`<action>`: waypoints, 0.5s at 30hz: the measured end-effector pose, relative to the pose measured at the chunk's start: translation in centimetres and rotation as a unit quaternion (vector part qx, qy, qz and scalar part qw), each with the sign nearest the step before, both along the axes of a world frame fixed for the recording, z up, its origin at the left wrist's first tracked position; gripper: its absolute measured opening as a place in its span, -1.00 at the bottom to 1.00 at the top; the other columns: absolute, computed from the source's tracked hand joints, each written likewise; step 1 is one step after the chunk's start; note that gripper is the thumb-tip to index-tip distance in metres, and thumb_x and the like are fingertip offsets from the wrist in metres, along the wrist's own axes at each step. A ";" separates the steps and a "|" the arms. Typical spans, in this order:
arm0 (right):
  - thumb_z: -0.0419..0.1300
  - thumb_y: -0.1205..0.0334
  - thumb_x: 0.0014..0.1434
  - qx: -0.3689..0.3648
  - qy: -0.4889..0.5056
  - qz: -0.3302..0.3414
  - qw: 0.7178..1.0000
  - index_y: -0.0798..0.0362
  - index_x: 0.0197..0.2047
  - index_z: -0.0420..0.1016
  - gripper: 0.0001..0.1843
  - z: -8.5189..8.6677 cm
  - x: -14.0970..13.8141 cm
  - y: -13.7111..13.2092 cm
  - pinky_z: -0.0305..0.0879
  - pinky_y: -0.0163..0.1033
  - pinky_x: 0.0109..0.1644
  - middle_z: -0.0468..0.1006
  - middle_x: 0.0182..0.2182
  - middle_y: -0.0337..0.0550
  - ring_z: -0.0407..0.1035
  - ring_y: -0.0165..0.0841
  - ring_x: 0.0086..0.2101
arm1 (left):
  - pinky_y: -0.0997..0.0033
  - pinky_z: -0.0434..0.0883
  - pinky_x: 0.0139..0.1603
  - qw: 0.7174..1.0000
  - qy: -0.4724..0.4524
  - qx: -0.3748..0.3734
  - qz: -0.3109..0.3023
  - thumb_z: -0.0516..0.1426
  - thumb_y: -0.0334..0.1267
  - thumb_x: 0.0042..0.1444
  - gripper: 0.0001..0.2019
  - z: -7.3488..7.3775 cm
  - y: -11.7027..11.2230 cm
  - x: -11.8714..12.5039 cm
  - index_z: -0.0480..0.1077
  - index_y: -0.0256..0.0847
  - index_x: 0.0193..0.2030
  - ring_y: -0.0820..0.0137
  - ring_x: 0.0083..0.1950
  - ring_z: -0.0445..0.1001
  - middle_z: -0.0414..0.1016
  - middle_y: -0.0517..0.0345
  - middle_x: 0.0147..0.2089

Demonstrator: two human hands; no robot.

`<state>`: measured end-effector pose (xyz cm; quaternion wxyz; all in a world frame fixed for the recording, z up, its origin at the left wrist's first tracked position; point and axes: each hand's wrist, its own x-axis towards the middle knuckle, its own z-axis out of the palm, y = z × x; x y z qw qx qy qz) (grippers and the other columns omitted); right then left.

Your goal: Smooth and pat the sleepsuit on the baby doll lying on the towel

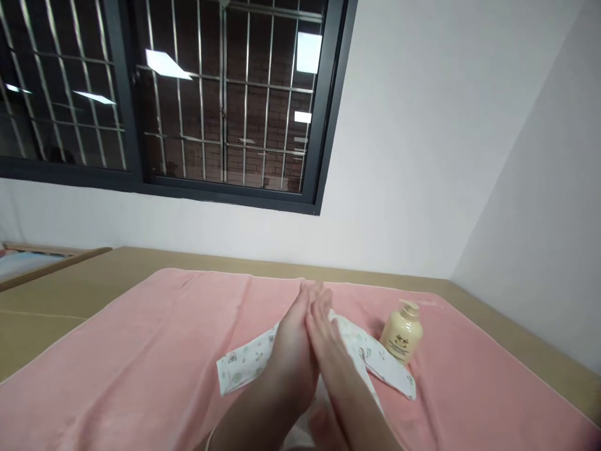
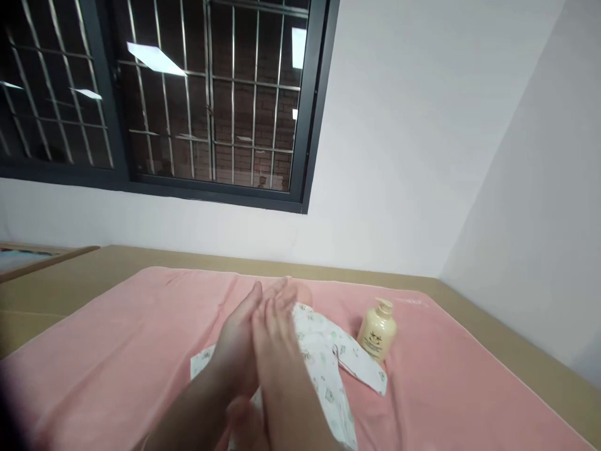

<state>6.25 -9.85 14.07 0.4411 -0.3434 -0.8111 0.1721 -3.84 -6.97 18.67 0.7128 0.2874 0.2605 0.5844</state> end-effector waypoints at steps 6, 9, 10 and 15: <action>-0.07 0.00 0.40 -0.125 0.174 -0.016 0.977 -0.26 0.44 -0.12 -0.40 1.0 0.7 0.3 -0.05 0.10 0.40 -0.06 0.41 -0.29 -0.20 -0.21 0.37 | 0.20 0.00 0.47 0.976 0.123 0.127 0.124 -0.13 -0.04 0.33 -0.50 -4.6 0.4 4.7 0.05 0.05 0.39 0.34 0.50 -0.17 0.05 0.26 0.45; 0.06 0.00 0.33 -0.165 0.249 -0.016 0.954 -0.22 0.38 0.08 -0.41 1.6 1.7 1.4 -0.03 0.12 0.39 0.08 0.37 -0.24 -0.10 -0.16 0.35 | 0.27 0.10 0.43 0.977 0.136 0.152 0.070 -0.05 -0.08 0.30 -0.47 -4.7 0.1 5.3 0.04 0.01 0.40 0.29 0.48 -0.06 0.04 0.21 0.46; 0.08 -0.01 0.32 -0.163 0.248 -0.016 0.955 -0.21 0.38 0.08 -0.40 1.7 1.8 1.6 -0.03 0.11 0.39 0.07 0.37 -0.24 -0.11 -0.16 0.35 | 0.27 0.11 0.43 0.974 0.148 0.160 0.057 0.00 -0.07 0.27 -0.44 -4.4 0.0 5.0 0.05 0.00 0.40 0.27 0.47 -0.05 0.03 0.20 0.46; -0.05 -0.03 0.36 -0.091 0.136 0.006 0.987 -0.13 0.46 -0.22 -0.30 0.2 0.0 -0.2 -0.26 0.11 0.44 -0.21 0.43 -0.30 -0.36 -0.17 0.39 | 0.08 0.01 0.46 0.972 0.162 0.146 0.085 0.00 0.11 0.26 -0.43 -2.8 0.0 2.0 0.06 0.09 0.37 0.21 0.47 -0.04 0.05 0.19 0.46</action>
